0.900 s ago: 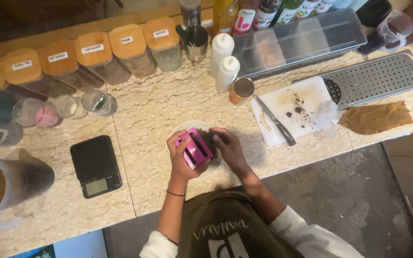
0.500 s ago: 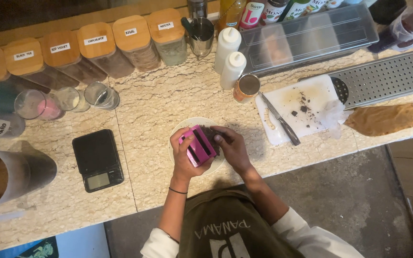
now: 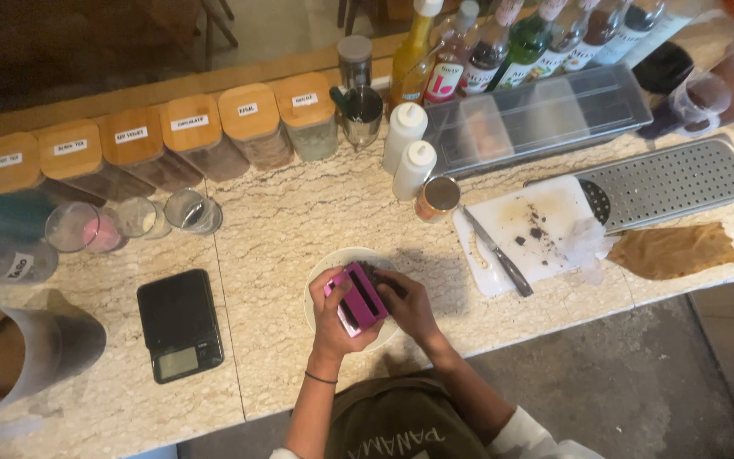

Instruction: Grating a block of chocolate into a small plate using a handheld grater at a coffee shop counter.

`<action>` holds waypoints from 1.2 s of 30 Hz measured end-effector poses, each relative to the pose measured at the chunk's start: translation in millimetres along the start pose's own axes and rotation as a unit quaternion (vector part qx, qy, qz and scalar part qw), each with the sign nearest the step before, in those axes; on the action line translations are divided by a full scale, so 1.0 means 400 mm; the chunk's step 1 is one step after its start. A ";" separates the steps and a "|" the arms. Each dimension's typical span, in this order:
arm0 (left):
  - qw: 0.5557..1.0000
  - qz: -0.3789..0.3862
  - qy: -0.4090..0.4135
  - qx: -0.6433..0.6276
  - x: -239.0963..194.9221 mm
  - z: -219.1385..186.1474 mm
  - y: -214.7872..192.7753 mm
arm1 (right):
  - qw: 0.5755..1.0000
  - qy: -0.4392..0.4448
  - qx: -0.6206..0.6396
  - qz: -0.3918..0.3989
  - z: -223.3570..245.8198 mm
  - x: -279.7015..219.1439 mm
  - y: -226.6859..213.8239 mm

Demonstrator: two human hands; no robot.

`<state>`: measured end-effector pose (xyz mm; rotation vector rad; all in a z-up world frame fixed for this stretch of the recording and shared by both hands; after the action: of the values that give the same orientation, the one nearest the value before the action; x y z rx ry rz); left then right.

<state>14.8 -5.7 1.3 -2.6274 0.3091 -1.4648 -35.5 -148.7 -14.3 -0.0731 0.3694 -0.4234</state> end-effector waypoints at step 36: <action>0.999 0.049 0.002 -0.009 -0.051 0.030 -0.007 | 0.999 0.021 0.029 -0.033 -0.037 0.011 0.028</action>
<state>14.7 1.7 -21.4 -2.5848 0.4460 -1.4427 -32.9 -140.1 -31.1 -0.0188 0.3973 -0.5015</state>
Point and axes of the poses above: each hand's wrist, its own x-axis towards the middle knuckle, its own y-axis out of the palm, z = x × y, the point moved 2 cm from there along x, towards the middle knuckle, and after that the axes turned 15 degrees about y, right-handed, at the moved point
